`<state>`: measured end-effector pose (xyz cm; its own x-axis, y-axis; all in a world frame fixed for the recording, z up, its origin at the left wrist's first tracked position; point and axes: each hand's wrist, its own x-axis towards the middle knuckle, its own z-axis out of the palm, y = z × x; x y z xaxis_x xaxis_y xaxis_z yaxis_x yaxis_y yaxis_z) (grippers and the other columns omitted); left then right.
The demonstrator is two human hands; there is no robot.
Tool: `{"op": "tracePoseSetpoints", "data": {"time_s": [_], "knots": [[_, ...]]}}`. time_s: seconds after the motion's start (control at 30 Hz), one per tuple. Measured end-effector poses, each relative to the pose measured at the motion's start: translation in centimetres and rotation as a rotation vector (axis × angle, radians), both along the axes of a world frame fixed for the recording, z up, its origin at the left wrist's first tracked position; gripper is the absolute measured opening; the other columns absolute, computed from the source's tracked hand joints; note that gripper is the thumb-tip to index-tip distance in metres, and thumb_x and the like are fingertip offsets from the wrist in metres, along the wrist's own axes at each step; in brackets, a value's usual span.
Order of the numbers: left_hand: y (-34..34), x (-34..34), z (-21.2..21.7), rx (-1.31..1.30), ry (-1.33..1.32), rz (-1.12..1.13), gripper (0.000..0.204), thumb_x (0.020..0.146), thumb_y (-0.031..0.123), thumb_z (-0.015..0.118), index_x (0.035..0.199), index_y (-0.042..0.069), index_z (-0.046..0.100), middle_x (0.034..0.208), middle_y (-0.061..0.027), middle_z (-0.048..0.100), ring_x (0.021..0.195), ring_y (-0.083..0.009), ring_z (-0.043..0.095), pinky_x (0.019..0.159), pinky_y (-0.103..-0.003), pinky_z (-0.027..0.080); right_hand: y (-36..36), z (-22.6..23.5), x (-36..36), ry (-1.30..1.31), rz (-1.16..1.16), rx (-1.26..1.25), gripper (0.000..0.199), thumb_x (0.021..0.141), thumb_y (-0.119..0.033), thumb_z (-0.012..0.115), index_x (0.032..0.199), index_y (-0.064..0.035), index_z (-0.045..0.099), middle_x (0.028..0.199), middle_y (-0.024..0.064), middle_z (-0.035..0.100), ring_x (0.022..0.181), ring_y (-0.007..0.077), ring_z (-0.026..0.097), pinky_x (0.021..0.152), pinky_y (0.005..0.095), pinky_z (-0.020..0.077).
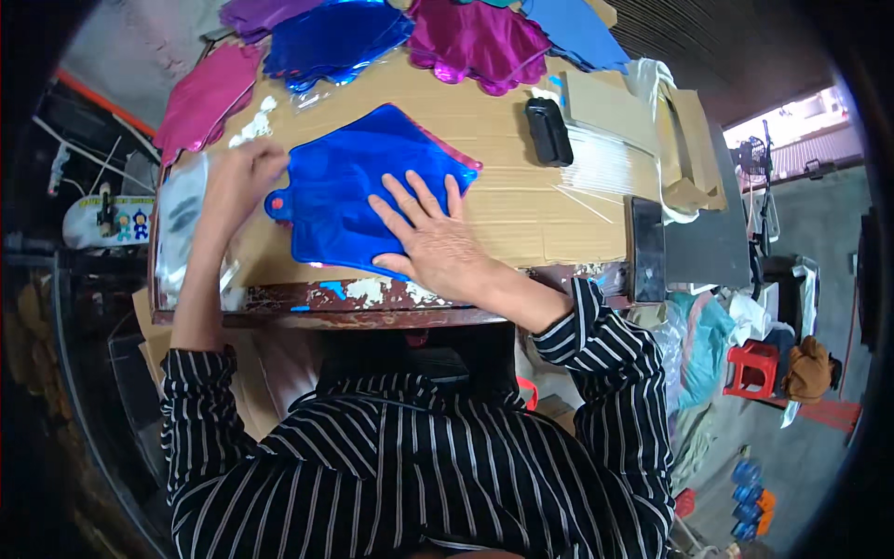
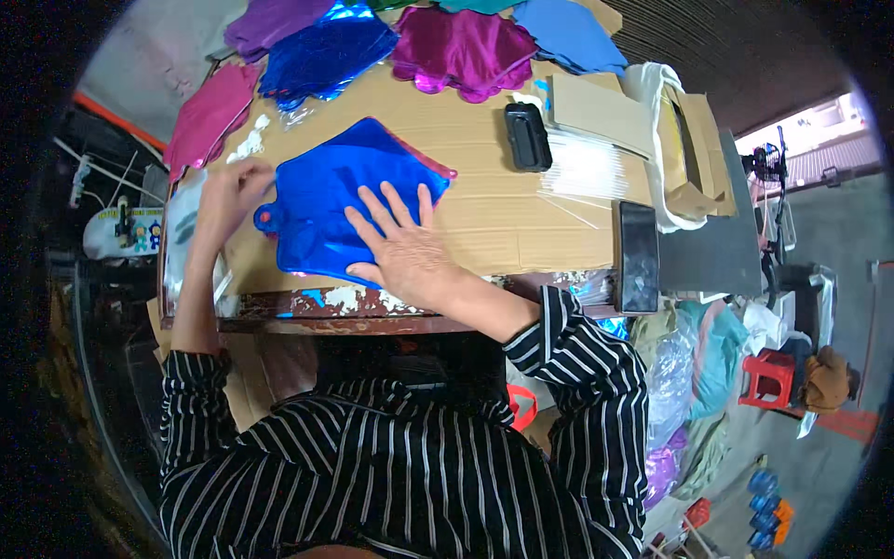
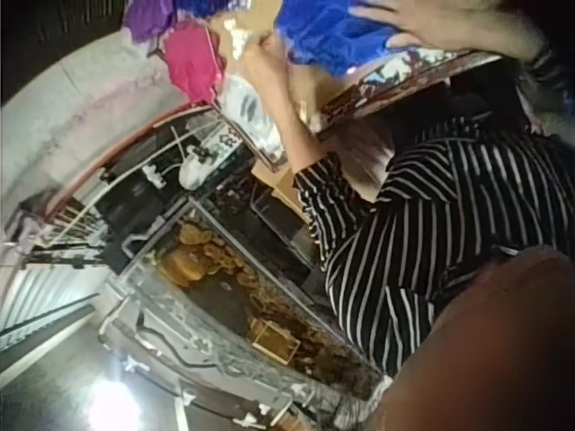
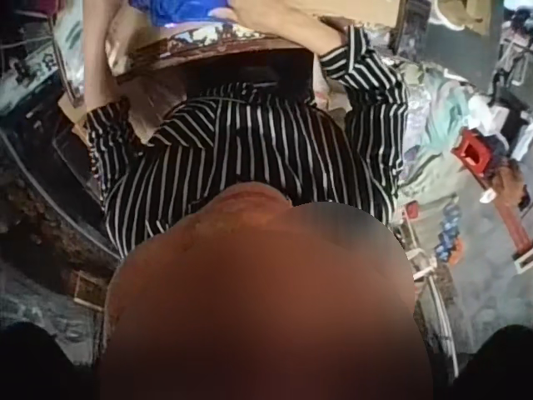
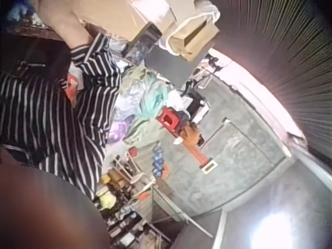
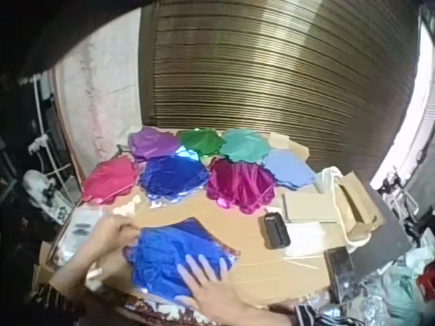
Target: The person is sorting and packaging colored sheets into plastic and cardboard sleeves.
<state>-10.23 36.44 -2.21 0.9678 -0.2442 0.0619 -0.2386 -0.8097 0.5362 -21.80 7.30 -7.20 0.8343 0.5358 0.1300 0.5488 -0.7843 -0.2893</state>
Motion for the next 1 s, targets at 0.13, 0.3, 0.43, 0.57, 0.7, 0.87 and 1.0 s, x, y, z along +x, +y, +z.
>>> {"op": "tracePoseSetpoints", "data": {"time_s": [0.13,0.3,0.43,0.57,0.7,0.87,1.0], "knots": [[-8.0,6.2,0.9,0.158,-0.594,-0.313,0.023,0.088,0.019,0.068,0.106,0.006,0.075,0.112,-0.0146,0.071,0.102,-0.0332,0.068,0.085,-0.040,0.055,0.3,0.1,0.1,0.008,-0.007,0.018,0.076,0.096,-0.056,0.054,0.155,-0.0120,0.035,0.164,0.0166,0.025,0.151,0.0395,0.020,0.117,0.0682,0.0107],[-20.9,13.2,-1.6,0.159,-0.788,-0.618,0.025,0.087,0.015,0.062,0.107,0.008,0.075,0.113,-0.0122,0.071,0.106,-0.0305,0.068,0.088,-0.042,0.057,0.2,1.1,0.5,0.050,0.013,0.039,0.075,0.096,-0.056,0.054,0.154,-0.0114,0.037,0.163,0.0169,0.026,0.151,0.0395,0.020,0.117,0.0678,0.0097],[-24.4,15.3,-3.5,0.324,-0.776,-0.647,0.028,0.084,0.014,0.065,0.110,0.008,0.074,0.110,-0.0121,0.072,0.103,-0.0280,0.069,0.084,-0.041,0.058,-1.0,1.2,0.1,0.090,0.021,0.090,0.076,0.096,-0.055,0.055,0.154,-0.0099,0.038,0.162,0.0173,0.028,0.151,0.0385,0.021,0.117,0.0676,0.0093],[-24.2,15.6,-4.6,0.231,-0.719,-0.626,0.022,0.080,0.014,0.073,0.101,0.009,0.077,0.099,-0.0111,0.074,0.091,-0.0279,0.072,0.078,-0.039,0.059,-2.9,4.3,0.0,0.114,0.053,0.132,0.075,0.095,-0.054,0.057,0.153,-0.0086,0.039,0.161,0.0173,0.030,0.151,0.0373,0.022,0.117,0.0682,0.0081],[-24.8,16.2,-4.8,-0.173,-0.464,-0.490,0.019,0.080,0.016,0.079,0.093,0.003,0.078,0.094,-0.0111,0.076,0.083,-0.0251,0.074,0.072,-0.035,0.057,-6.6,7.1,0.3,0.058,0.078,0.093,0.075,0.095,-0.051,0.059,0.151,-0.0070,0.040,0.159,0.0178,0.034,0.150,0.0367,0.028,0.118,0.0665,0.0104],[-24.2,17.4,-3.1,-0.216,-0.279,-0.280,0.019,0.075,0.027,0.086,0.082,0.010,0.080,0.078,-0.0091,0.075,0.065,-0.0199,0.071,0.065,-0.034,0.056,-10.9,7.4,4.7,-0.065,-0.076,0.058,0.072,0.096,-0.047,0.060,0.150,-0.0048,0.040,0.152,0.0205,0.043,0.144,0.0365,0.039,0.118,0.0587,0.0224],[-23.5,19.0,-2.8,-0.251,-0.023,-0.248,0.025,0.078,0.026,0.087,0.084,0.004,0.078,0.078,-0.0035,0.074,0.068,-0.0074,0.065,0.062,-0.026,0.050,-14.0,6.5,9.5,-0.179,-0.203,0.040,0.067,0.098,-0.044,0.059,0.147,-0.0015,0.042,0.146,0.0220,0.051,0.140,0.0380,0.044,0.117,0.0509,0.0317]]}}
